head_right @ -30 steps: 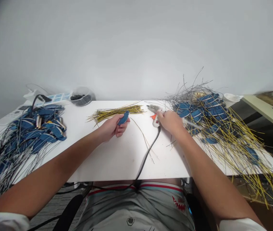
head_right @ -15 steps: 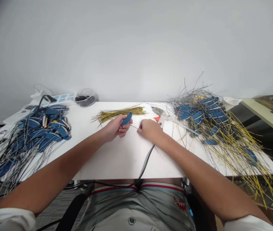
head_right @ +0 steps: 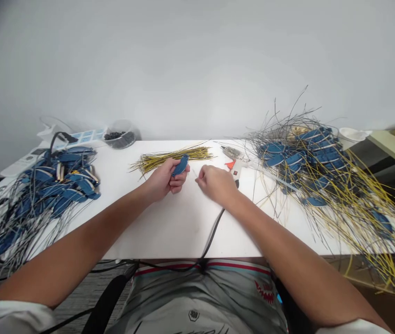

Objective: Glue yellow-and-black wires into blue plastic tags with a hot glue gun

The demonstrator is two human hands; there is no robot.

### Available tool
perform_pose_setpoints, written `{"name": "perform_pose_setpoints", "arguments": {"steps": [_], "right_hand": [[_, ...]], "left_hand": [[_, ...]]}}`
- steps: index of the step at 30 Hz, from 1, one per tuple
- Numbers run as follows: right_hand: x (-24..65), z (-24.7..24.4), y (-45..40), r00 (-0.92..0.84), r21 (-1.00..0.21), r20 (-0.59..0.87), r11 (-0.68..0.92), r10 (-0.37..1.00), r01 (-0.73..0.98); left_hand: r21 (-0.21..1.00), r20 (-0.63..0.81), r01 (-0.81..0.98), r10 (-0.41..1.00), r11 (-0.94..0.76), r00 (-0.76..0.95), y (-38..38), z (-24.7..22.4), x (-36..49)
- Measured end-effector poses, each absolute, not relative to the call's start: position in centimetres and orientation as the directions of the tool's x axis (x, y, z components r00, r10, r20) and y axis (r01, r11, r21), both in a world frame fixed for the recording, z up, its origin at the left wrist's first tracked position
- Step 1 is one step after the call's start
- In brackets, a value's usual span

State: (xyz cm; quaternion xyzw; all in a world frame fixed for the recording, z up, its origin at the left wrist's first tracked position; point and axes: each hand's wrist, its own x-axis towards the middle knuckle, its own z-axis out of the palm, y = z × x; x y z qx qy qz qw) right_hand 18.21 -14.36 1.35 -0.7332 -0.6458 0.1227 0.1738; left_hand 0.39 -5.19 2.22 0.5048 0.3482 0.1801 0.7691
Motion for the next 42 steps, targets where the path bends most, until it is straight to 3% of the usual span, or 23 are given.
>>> {"name": "perform_pose_setpoints", "arguments": {"steps": [3, 6, 8, 11, 13, 16, 19, 24, 32, 42], "right_hand": [[17.9, 1.5, -14.7, 0.024, -0.453, -0.022, -0.031, 0.999, 0.891], [18.3, 1.7, -15.3, -0.023, -0.481, 0.002, 0.021, 1.000, 0.876], [18.8, 1.6, -15.6, -0.025, -0.588, 0.011, 0.026, 1.000, 0.809], [19.4, 1.5, -15.6, -0.035, -0.863, -0.053, -0.028, 0.998, 0.504], [19.7, 1.4, -15.3, -0.008, -0.954, -0.131, -0.124, 0.991, 0.274], [20.0, 1.3, -14.9, 0.079, -0.972, -0.166, -0.176, 0.983, 0.157], [20.0, 1.3, -14.7, 0.102, -0.979, -0.080, -0.097, 0.992, 0.178], [19.6, 1.7, -15.0, 0.061, -0.998, -0.005, -0.009, 0.998, 0.066], [18.5, 0.9, -14.9, 0.112, -0.941, 0.211, 0.171, 0.971, 0.291], [18.3, 0.4, -14.5, 0.086, -0.944, 0.183, 0.151, 0.979, 0.295]], "left_hand": [[0.899, -0.362, 0.087, 0.615, 0.430, 0.701, -5.1, 2.3, 0.4], [0.897, -0.360, 0.082, 0.610, 0.434, 0.706, -5.0, 2.4, 0.4], [0.894, -0.363, 0.079, 0.611, 0.441, 0.704, -5.1, 2.4, 0.5], [0.896, -0.365, 0.074, 0.629, 0.438, 0.687, -5.3, 2.3, 0.6], [0.903, -0.358, 0.077, 0.640, 0.423, 0.680, -5.5, 2.3, 0.7], [0.905, -0.355, 0.077, 0.642, 0.418, 0.680, -5.6, 2.3, 0.8], [0.899, -0.366, 0.076, 0.643, 0.432, 0.673, -5.6, 2.5, 0.7], [0.907, -0.366, 0.111, 0.631, 0.405, 0.684, -5.5, 2.6, 0.6], [0.918, -0.368, 0.191, 0.567, 0.346, 0.737, -6.1, 3.1, 0.5], [0.934, -0.348, 0.230, 0.552, 0.274, 0.758, -6.5, 3.0, 0.8]]}}
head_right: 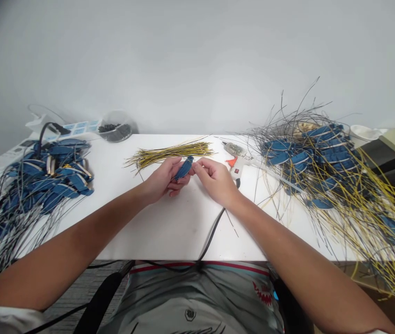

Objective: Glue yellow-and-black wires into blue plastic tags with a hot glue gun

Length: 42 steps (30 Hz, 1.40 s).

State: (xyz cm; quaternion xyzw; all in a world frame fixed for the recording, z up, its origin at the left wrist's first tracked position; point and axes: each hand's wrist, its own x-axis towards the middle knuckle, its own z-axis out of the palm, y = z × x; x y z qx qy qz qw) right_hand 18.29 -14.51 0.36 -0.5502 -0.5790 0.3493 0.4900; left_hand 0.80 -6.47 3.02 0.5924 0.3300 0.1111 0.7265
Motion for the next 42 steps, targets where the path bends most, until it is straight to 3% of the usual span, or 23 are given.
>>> {"name": "perform_pose_setpoints", "arguments": {"steps": [19, 42], "right_hand": [[18.15, 0.60, -14.80, 0.111, -0.918, 0.157, 0.104, 0.981, 0.384], [18.11, 0.57, -14.85, 0.126, -0.892, 0.251, 0.179, 0.960, 0.414]], "left_hand": [[0.941, -0.333, 0.219, 0.599, 0.257, 0.729, -6.75, 2.73, 1.11], [0.938, -0.336, 0.204, 0.593, 0.280, 0.732, -6.52, 2.57, 1.04]]}}
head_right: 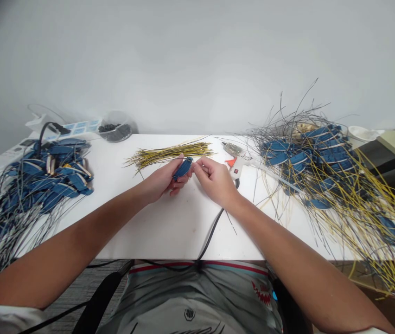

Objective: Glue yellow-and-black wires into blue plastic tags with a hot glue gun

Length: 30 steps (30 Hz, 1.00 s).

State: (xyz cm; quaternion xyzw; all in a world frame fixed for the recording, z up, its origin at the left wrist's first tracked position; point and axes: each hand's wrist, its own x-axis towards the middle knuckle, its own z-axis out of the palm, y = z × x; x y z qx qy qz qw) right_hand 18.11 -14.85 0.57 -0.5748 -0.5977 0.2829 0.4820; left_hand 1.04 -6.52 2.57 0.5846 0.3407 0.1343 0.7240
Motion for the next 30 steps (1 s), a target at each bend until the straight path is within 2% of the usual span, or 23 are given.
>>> {"name": "perform_pose_setpoints", "arguments": {"steps": [15, 23, 30], "right_hand": [[18.11, 0.30, -14.77, 0.129, -0.881, 0.290, 0.212, 0.948, 0.422], [18.04, 0.37, -14.37, 0.111, -0.932, 0.240, 0.196, 0.964, 0.305], [17.72, 0.73, -14.65, 0.183, -0.875, 0.327, 0.224, 0.927, 0.429]], "left_hand": [[0.931, -0.344, 0.179, 0.606, 0.317, 0.717, -6.40, 2.44, 0.98], [0.941, -0.321, 0.166, 0.627, 0.294, 0.710, -6.78, 2.56, 1.14], [0.940, -0.324, 0.177, 0.603, 0.290, 0.729, -6.76, 2.56, 1.12]]}}
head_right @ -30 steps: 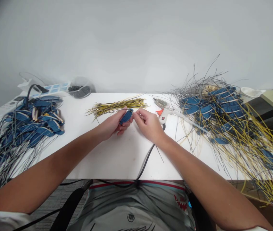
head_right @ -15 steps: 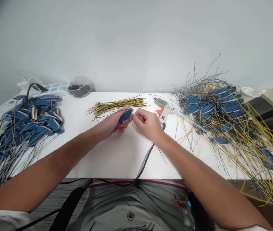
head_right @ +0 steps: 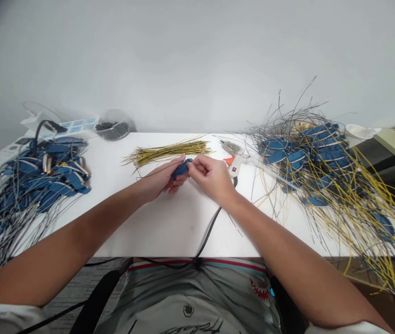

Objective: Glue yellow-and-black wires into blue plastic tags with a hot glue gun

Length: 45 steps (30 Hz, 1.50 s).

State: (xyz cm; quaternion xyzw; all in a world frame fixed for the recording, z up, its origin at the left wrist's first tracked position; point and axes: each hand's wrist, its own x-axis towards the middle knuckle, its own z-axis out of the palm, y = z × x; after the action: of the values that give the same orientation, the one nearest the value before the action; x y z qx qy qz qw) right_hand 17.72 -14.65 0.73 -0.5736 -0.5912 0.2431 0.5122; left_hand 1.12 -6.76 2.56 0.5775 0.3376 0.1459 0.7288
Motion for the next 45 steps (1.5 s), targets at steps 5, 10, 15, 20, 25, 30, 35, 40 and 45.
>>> {"name": "perform_pose_setpoints", "arguments": {"steps": [5, 10, 15, 20, 25, 30, 35, 40, 45], "right_hand": [[17.7, 1.0, -14.8, 0.174, -0.780, 0.422, 0.259, 0.890, 0.570], [17.7, 1.0, -14.8, 0.172, -0.744, 0.439, 0.250, 0.882, 0.619], [17.6, 1.0, -14.7, 0.178, -0.744, 0.420, 0.225, 0.890, 0.629], [17.7, 1.1, -14.8, 0.177, -0.759, 0.395, 0.211, 0.902, 0.616], [17.8, 1.1, -14.7, 0.156, -0.747, 0.405, 0.228, 0.901, 0.625], [18.0, 1.1, -14.7, 0.131, -0.733, 0.428, 0.259, 0.894, 0.629], [17.9, 0.8, -14.7, 0.123, -0.733, 0.430, 0.266, 0.894, 0.626], [19.8, 1.7, -14.6, 0.215, -0.694, 0.488, 0.227, 0.846, 0.684], [24.1, 3.7, -16.0, 0.465, -0.594, 0.193, -0.274, 0.864, 0.756]], "left_hand": [[0.942, -0.319, 0.178, 0.591, 0.285, 0.741, -6.9, 2.7, 1.1], [0.941, -0.323, 0.181, 0.595, 0.287, 0.736, -7.1, 2.7, 1.2], [0.943, -0.321, 0.184, 0.606, 0.278, 0.728, -7.1, 2.8, 1.3], [0.944, -0.320, 0.186, 0.614, 0.274, 0.721, -7.1, 3.1, 1.3], [0.943, -0.319, 0.177, 0.614, 0.282, 0.722, -7.1, 3.1, 1.3], [0.942, -0.322, 0.188, 0.596, 0.276, 0.735, -7.0, 3.1, 1.1], [0.929, -0.358, 0.218, 0.572, 0.300, 0.738, -6.7, 3.1, 1.0], [0.896, -0.414, 0.215, 0.555, 0.388, 0.721, -6.2, 3.1, 0.8], [0.863, -0.453, 0.192, 0.547, 0.468, 0.704, -5.5, 3.0, 0.5]]}}
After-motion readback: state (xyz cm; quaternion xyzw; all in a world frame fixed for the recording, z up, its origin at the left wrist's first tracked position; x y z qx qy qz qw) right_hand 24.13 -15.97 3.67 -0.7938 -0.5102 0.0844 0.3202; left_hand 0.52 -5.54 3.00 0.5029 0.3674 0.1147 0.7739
